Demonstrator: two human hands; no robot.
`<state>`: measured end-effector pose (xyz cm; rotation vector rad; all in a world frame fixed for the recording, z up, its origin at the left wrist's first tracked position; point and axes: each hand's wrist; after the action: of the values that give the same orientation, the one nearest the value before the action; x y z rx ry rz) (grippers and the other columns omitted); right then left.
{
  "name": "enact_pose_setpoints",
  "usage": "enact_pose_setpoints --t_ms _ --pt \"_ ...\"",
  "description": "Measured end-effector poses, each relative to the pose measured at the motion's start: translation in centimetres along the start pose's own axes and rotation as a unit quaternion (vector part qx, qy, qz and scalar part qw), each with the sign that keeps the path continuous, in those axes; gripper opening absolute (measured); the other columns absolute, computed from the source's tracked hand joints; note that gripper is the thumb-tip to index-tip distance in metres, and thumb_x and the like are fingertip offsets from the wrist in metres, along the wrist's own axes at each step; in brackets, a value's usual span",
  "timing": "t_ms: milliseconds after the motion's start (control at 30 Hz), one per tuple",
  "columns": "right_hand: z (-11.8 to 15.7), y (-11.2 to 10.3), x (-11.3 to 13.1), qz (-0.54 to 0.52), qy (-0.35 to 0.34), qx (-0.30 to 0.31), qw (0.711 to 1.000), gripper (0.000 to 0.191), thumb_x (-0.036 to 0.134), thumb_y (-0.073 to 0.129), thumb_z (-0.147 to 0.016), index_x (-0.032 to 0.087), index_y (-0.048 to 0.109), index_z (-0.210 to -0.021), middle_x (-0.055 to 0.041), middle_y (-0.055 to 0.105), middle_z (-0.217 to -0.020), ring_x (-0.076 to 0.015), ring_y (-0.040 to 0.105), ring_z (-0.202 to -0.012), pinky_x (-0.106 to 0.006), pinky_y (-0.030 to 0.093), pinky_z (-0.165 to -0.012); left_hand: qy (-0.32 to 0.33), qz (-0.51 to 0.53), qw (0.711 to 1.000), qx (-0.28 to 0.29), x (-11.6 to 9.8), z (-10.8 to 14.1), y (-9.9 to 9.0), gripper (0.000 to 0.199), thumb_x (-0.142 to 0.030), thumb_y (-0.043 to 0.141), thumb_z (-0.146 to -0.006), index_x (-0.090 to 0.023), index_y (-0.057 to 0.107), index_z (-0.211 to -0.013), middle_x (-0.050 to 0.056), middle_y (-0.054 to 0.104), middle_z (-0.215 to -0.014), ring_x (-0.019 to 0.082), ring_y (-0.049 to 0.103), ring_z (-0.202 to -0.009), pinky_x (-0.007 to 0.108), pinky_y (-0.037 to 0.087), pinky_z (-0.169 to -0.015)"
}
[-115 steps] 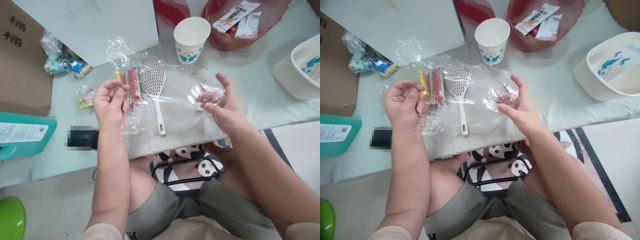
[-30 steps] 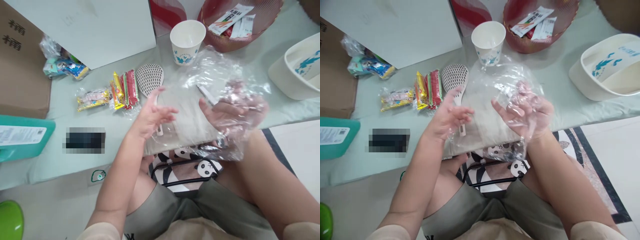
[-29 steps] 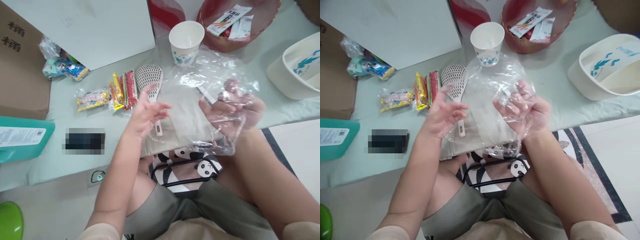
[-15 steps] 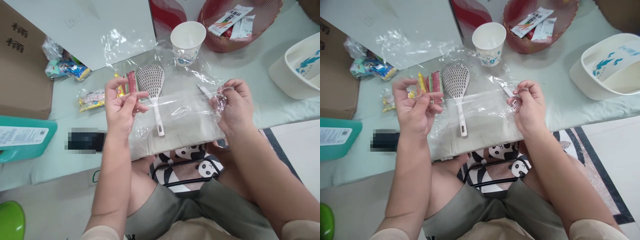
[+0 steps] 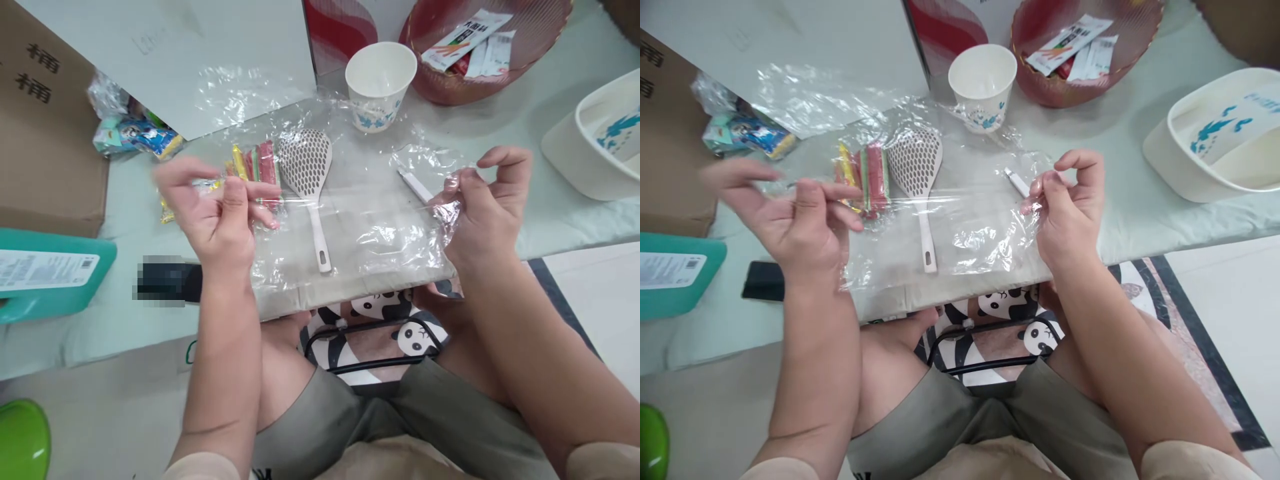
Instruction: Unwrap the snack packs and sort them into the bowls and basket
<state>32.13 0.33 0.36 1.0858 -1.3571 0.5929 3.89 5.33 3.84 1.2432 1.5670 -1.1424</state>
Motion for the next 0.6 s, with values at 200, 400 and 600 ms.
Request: enact_pose_setpoints --t_ms 200,400,600 --pt "-0.1 -0.4 0.2 0.041 0.009 0.009 0.999 0.012 0.024 0.066 -0.085 0.034 0.073 -0.089 0.0018 0.056 -0.074 -0.0153 0.056 -0.060 -0.036 0.049 -0.065 0.127 0.002 0.992 0.025 -0.1 -0.3 -0.6 0.018 -0.044 0.072 -0.089 -0.034 0.072 -0.104 -0.004 0.076 -0.089 0.018 0.074 -0.084 0.040 0.058 -0.077" --pt "-0.9 -1.6 -0.2 0.119 -0.036 0.083 0.989 0.035 0.030 0.083 -0.074 0.037 0.075 -0.108 0.0018 0.062 -0.086 -0.0173 0.062 -0.079 -0.040 0.055 -0.085 0.137 -0.113 0.983 0.051 0.7 -1.0 -1.5 0.047 -0.040 0.088 -0.075 -0.034 0.070 -0.118 -0.005 0.077 -0.097 0.020 0.073 -0.092 0.043 0.060 -0.085" --pt "-1.1 -2.0 0.0 0.312 -0.086 0.090 0.942 0.023 0.017 0.076 -0.077 0.032 0.078 -0.094 0.0009 0.056 -0.075 -0.0184 0.058 -0.077 -0.046 0.052 -0.097 0.135 -0.223 0.965 0.030 1.3 -1.5 -2.0 0.019 -0.052 0.075 -0.085 -0.037 0.078 -0.097 0.000 0.070 -0.090 0.024 0.067 -0.092 0.050 0.055 -0.092"
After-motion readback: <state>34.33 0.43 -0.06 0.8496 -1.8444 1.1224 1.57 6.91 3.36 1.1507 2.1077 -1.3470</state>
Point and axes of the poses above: each hand's wrist, its own z-axis away from the middle knuckle, its own y-axis out of the palm, x = y × z
